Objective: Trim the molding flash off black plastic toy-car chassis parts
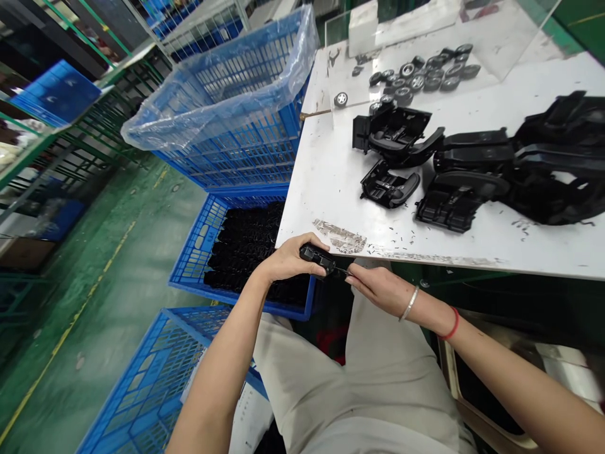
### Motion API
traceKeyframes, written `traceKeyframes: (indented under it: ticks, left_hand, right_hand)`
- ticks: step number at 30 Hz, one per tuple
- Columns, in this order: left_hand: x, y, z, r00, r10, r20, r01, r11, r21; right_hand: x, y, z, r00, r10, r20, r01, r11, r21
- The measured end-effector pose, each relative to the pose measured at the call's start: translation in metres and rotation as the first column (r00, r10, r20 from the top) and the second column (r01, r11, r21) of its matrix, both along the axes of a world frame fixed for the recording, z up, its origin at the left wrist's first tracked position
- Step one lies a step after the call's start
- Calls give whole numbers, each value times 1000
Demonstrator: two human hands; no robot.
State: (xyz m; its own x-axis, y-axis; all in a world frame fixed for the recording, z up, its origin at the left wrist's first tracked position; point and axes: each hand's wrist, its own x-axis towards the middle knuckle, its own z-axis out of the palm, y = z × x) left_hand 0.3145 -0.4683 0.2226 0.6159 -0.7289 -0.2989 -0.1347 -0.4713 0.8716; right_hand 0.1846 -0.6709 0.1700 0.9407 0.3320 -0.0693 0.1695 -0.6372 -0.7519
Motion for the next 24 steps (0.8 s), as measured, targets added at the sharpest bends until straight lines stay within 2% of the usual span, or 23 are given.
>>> traceKeyframes:
  ticks: [4, 7, 10, 12, 13, 15, 17, 20, 22, 24]
  left_hand:
    - [-4, 1, 15, 996, -57, 75, 57, 998, 9]
    - [-3, 5, 43, 992, -91, 91, 91, 996, -3]
    - [9, 4, 74, 981, -25, 192, 30, 999, -23]
    - [26, -2, 84, 944, 63, 325, -43, 997, -71]
    - [36, -7, 84, 909, 112, 402, -74, 991, -107]
    - [57, -19, 72, 813, 200, 547, -116, 976, -184]
    - [77, -32, 51, 730, 258, 633, -135, 962, -236]
    - [97, -44, 17, 684, 300, 665, -194, 953, -231]
    - [103, -46, 5, 666, 277, 692, -226, 960, -167]
    - [106, -48, 6, 651, 169, 740, -198, 979, -50]
  right_hand:
    - [-21, -13, 4, 988, -142, 59, 141, 990, 25]
    - [-37, -21, 3, 974, -224, 33, 220, 971, 88]
    - [-52, -20, -1, 965, -260, -31, 261, 956, 133]
    - [-59, -16, -7, 962, -261, -77, 270, 951, 153]
    - [-62, -13, -10, 962, -257, -97, 270, 949, 161]
    - [-66, -8, -17, 960, -251, -123, 270, 946, 177]
    - [-69, -6, -24, 957, -256, -135, 279, 942, 186]
    - [-72, -10, -34, 949, -282, -139, 304, 935, 181]
    - [-74, -15, -38, 942, -300, -151, 324, 929, 179]
    - [-75, -20, -42, 934, -311, -179, 342, 922, 182]
